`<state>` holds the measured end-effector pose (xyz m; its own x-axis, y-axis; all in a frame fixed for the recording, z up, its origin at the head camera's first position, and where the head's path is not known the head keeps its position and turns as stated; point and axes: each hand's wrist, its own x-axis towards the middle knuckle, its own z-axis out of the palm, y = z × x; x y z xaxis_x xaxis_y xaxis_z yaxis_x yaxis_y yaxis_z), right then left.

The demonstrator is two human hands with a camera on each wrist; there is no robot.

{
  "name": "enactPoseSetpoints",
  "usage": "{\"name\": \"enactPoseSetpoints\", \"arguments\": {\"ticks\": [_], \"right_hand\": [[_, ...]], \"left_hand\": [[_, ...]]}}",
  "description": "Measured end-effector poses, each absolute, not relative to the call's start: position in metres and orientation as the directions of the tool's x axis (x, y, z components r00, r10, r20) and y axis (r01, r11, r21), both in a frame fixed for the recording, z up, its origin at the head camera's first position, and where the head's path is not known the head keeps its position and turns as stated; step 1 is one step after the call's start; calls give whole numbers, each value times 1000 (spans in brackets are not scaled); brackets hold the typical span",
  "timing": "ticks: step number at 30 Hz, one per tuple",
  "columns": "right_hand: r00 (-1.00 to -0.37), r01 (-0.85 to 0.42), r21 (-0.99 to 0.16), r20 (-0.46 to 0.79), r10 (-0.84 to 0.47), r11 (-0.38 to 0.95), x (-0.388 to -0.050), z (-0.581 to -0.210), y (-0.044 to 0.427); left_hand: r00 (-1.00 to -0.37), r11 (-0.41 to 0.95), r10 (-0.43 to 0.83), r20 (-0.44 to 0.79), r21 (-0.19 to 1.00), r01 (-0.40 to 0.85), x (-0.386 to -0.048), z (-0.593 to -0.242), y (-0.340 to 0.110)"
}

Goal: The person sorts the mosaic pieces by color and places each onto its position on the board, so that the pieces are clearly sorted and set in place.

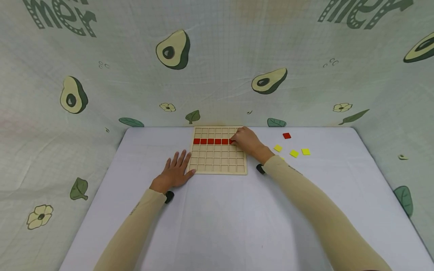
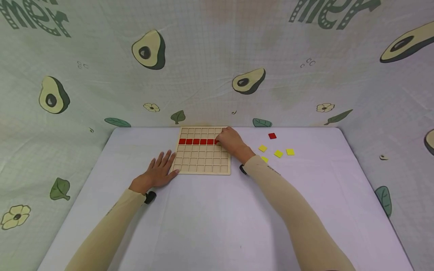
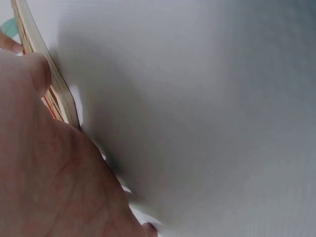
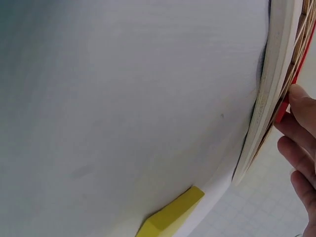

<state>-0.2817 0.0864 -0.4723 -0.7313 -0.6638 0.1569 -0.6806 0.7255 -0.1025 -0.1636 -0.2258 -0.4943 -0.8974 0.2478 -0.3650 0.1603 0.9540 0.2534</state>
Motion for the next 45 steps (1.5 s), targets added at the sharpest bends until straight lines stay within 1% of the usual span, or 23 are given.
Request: {"name": "enactPoseSetpoints", "arguments": {"ticks": [8,14,23,31,34,37,42,45], "right_hand": [[-751,-660,-109,126,-648,743,-282,-472,87],[-764,-646,-139,105,-637,751,-281,-471,89],[-748,-662,-143,181,-638,736,-279,-468,105],[-815,-578,-134,149,-560,805,-279,-458,137],[-841,-541,-160,132,-525,826,-278,-455,154],[-862,-507,-185,118,-493,842,-276,-454,173],[-883,-469,-181,106,-457,864,-274,-454,201],[-888,-459,-184,114,-445,869,-272,-454,215]], "left_hand": [[-894,955,245,-375,255,155,-163,-491,-224],[-888,960,228,-399,244,137,-163,-487,-222],[-885,961,233,-404,236,145,-160,-481,-219],[-885,955,246,-395,254,152,-160,-482,-222],[-882,960,238,-406,237,150,-163,-488,-224],[-883,958,241,-403,244,150,-165,-492,-225],[-887,954,244,-393,262,146,-168,-498,-227],[-887,956,243,-392,254,150,-168,-500,-229]]}}
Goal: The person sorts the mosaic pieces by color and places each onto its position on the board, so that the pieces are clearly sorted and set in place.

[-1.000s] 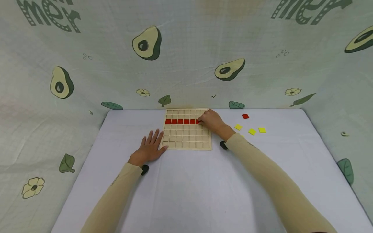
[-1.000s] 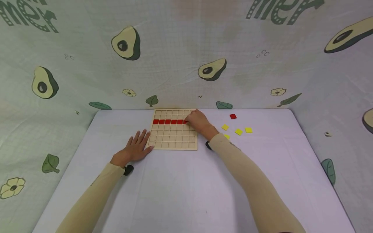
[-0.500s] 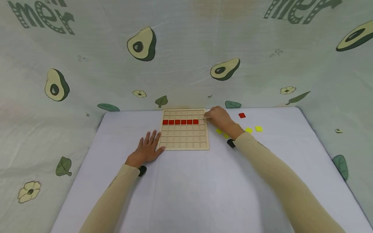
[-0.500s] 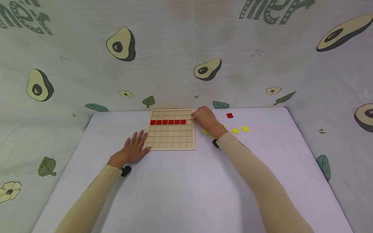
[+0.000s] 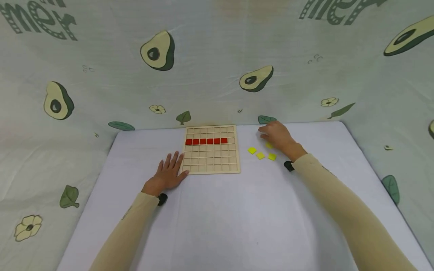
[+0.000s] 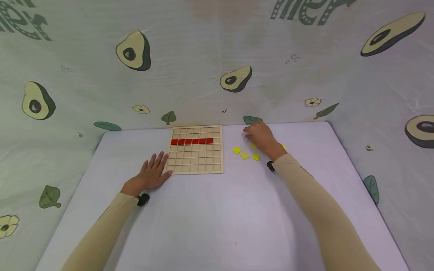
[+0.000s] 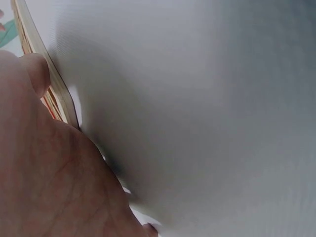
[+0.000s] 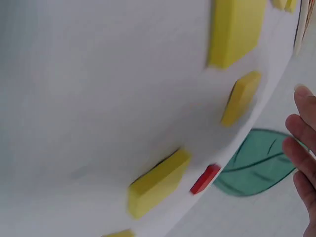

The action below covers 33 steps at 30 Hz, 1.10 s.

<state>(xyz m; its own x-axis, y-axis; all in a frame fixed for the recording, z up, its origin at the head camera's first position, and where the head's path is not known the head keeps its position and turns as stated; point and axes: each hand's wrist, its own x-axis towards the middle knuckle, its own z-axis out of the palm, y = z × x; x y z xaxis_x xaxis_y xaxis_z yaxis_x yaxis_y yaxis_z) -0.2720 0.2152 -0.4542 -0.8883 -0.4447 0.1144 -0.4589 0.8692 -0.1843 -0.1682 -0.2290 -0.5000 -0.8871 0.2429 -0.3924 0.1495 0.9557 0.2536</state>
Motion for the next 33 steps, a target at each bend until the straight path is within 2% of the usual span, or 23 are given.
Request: {"name": "enactPoseSetpoints", "arguments": {"ticks": [17,26,33], "right_hand": [[-878,-465,-160,209,-431,871,-269,-466,264],[-923,-381,-150,127,-364,912,-270,-470,275],[-932,-361,-144,105,-348,921,-273,-470,278]], "left_hand": [[-884,949,259,-389,270,160,-167,-496,-230],[-885,949,261,-386,271,162,-168,-499,-230],[-886,951,256,-386,265,160,-168,-500,-230]]}}
